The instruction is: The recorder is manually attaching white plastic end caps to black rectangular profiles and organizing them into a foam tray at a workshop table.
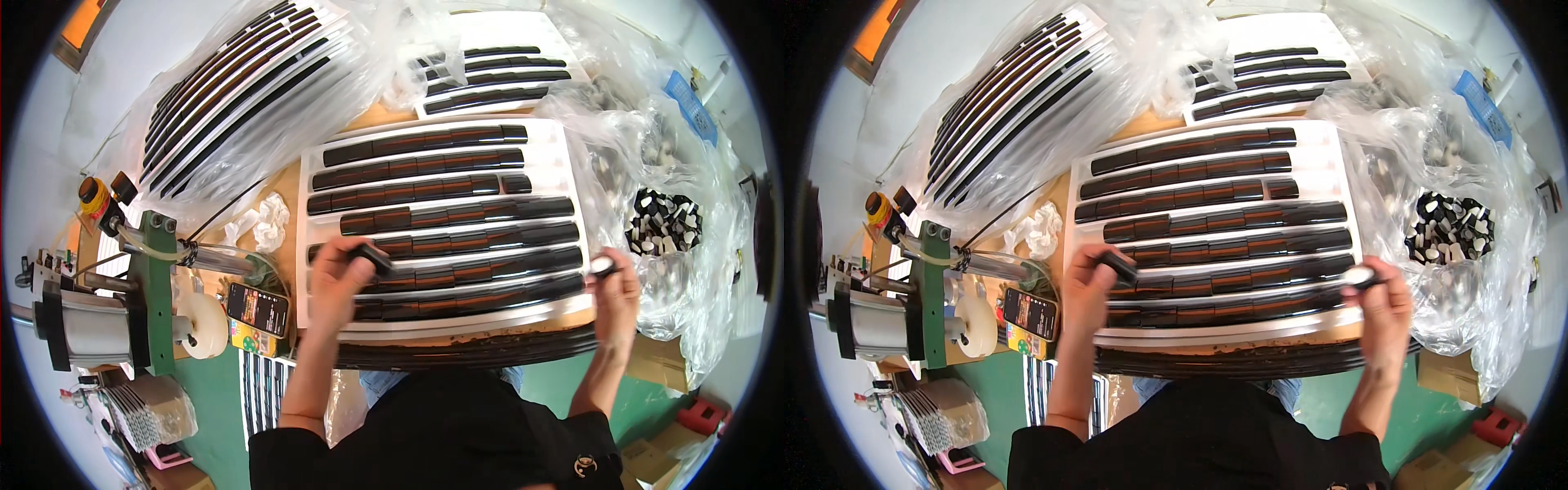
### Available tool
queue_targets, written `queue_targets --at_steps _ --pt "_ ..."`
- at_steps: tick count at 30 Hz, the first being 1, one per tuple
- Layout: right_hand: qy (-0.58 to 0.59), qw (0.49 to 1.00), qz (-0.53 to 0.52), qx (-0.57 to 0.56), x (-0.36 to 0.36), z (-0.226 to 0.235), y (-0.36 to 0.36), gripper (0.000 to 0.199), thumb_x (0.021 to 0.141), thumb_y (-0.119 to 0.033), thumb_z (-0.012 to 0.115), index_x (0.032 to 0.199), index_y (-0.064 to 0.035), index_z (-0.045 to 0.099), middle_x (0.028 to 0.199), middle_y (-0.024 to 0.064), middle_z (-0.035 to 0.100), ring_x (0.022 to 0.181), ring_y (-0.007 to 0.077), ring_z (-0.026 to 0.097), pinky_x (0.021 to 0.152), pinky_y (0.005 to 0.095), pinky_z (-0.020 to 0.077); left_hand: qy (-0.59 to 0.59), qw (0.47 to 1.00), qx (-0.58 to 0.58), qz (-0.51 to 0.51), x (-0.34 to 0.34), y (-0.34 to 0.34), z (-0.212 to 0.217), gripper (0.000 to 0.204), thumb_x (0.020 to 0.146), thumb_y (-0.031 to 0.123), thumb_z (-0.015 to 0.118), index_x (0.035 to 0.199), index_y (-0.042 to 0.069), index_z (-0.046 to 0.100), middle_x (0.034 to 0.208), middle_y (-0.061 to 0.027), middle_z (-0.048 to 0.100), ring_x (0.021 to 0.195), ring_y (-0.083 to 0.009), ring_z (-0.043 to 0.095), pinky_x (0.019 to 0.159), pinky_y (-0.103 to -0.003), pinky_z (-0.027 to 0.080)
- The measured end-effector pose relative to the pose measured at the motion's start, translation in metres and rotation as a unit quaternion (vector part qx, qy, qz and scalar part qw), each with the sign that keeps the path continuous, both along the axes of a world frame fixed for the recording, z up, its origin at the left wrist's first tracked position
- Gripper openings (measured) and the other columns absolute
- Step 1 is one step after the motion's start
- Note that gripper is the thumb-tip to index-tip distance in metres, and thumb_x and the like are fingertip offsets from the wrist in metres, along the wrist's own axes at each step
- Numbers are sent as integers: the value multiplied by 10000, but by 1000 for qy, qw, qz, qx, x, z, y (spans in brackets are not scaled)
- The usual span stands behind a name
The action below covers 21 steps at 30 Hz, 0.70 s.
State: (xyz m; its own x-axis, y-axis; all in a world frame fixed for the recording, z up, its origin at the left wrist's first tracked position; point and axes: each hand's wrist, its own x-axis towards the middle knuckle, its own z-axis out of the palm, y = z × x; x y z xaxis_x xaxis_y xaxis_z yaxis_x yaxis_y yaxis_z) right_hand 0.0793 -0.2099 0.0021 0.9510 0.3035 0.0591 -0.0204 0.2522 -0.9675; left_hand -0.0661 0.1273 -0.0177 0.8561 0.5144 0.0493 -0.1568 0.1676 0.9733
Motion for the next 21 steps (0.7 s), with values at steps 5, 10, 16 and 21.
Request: queue_targets --at_steps 5,10,16,21 --pt "22 991 126 -24 -36 2 72 307 842 -65 601 1139 8 570 975 108 619 754 140 616 679 252 513 -32 974 -219 -49 14 -59 -11 215 882 141 583 1068 49 527 1036 -96 591 902 -142 564 751 -266 452" --pt "35 995 88 18 -50 -6 89 238 806 14 636 1032 18 560 839 90 635 705 130 619 661 248 521 -61 921 -377 -75 26 -84 -2 231 906 176 556 1108 73 510 1136 -135 584 764 -66 519 606 -204 365" --pt "6 997 74 10 -50 -4 89 247 809 10 643 1041 11 558 792 71 622 681 119 608 649 239 516 -62 945 -310 -78 26 -87 2 250 901 182 569 1108 70 489 1104 -138 592 734 -78 513 603 -215 389" --pt "23 997 69 10 -49 -2 84 251 818 -22 641 1051 16 554 801 73 626 680 125 607 642 251 514 -54 936 -333 -97 25 -86 2 258 910 155 549 1142 58 491 1059 -128 599 760 -121 560 655 -248 446"
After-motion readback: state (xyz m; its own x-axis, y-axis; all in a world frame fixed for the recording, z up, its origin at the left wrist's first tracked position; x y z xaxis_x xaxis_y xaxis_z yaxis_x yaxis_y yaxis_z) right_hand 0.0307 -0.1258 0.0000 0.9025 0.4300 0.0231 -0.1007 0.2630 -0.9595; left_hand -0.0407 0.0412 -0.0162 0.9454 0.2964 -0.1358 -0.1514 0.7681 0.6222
